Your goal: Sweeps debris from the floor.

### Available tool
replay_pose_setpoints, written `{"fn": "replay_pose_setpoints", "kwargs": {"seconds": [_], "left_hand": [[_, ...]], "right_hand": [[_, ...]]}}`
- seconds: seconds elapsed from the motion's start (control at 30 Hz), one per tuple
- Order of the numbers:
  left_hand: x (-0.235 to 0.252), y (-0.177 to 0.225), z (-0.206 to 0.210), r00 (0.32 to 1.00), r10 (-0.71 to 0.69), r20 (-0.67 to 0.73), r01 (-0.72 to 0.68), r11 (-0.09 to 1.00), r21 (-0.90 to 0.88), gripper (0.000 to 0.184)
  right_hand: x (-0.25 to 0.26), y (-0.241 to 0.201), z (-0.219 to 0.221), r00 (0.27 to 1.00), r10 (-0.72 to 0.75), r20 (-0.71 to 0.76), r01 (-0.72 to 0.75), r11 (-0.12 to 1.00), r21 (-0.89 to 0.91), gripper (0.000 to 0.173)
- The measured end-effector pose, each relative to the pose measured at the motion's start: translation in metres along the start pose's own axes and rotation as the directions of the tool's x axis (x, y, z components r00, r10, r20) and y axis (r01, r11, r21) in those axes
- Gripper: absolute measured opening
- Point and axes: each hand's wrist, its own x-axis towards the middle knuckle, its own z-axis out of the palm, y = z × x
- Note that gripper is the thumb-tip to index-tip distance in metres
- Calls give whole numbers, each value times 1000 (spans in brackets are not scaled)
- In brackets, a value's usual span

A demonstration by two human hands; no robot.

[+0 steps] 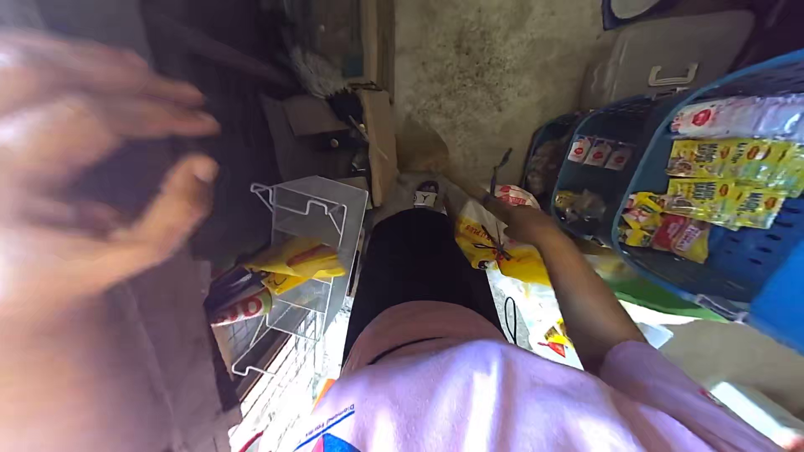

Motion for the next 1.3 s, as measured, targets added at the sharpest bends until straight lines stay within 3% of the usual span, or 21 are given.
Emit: {"fn": "replay_pose_setpoints", "kwargs": {"seconds": [0.07, 0.1, 0.13, 0.2, 0.3, 0.4, 0.47, 0.6, 0.7, 0.9, 0.97, 1.1, 1.2, 1.3], "left_hand": [[-14, -4, 4, 990, -98, -104, 100, 995, 15, 45], [-22, 8, 5, 956, -269, -115, 277, 959, 58, 52], [-28, 28, 7, 878, -468, -98, 477, 870, 124, 64], [-45, 55, 8, 749, -661, -45, 655, 728, 204, 81], [-73, 70, 10, 742, -670, -20, 640, 699, 318, 98], [-80, 80, 18, 760, -649, 34, 588, 709, 389, 90], [-79, 81, 21, 737, -675, 38, 611, 689, 390, 85], [-101, 63, 26, 688, -726, 17, 709, 676, 201, 83], [-111, 52, 28, 672, -740, 5, 736, 669, 100, 75], [-94, 73, 27, 755, -656, -19, 653, 749, 109, 72], [-89, 82, 27, 723, -691, -22, 686, 713, 144, 79], [-80, 93, 27, 663, -748, 11, 737, 656, 163, 79], [-79, 91, 26, 681, -733, 7, 720, 671, 177, 74], [-82, 91, 28, 713, -701, -24, 698, 706, 119, 66]], "right_hand": [[-45, 20, -12, 999, -24, -41, 24, 1000, -2, 80], [-63, 28, -18, 998, -21, -63, 22, 1000, 13, 77], [-77, 33, -23, 997, -2, -74, 5, 999, 35, 77], [-77, 45, -27, 992, 4, -123, 10, 994, 113, 75], [-31, 42, -25, 990, 10, -141, 37, 944, 328, 75], [13, 10, -1, 991, 11, -132, 60, 851, 522, 72], [41, -8, 33, 995, 33, -91, 21, 843, 538, 71], [67, 0, 117, 1000, -7, 29, -4, 943, 334, 79], [33, 25, 137, 986, -5, 168, -33, 974, 223, 82], [-104, 78, 58, 984, -1, 176, -35, 980, 198, 74], [-132, 78, 30, 991, 47, 125, -70, 981, 183, 74], [-89, 55, 12, 995, 90, -44, -86, 992, 97, 76], [-15, 23, 49, 973, -8, -229, 4, 1000, -18, 71], [21, -4, 94, 987, 44, -157, -72, 982, -176, 76]]}}
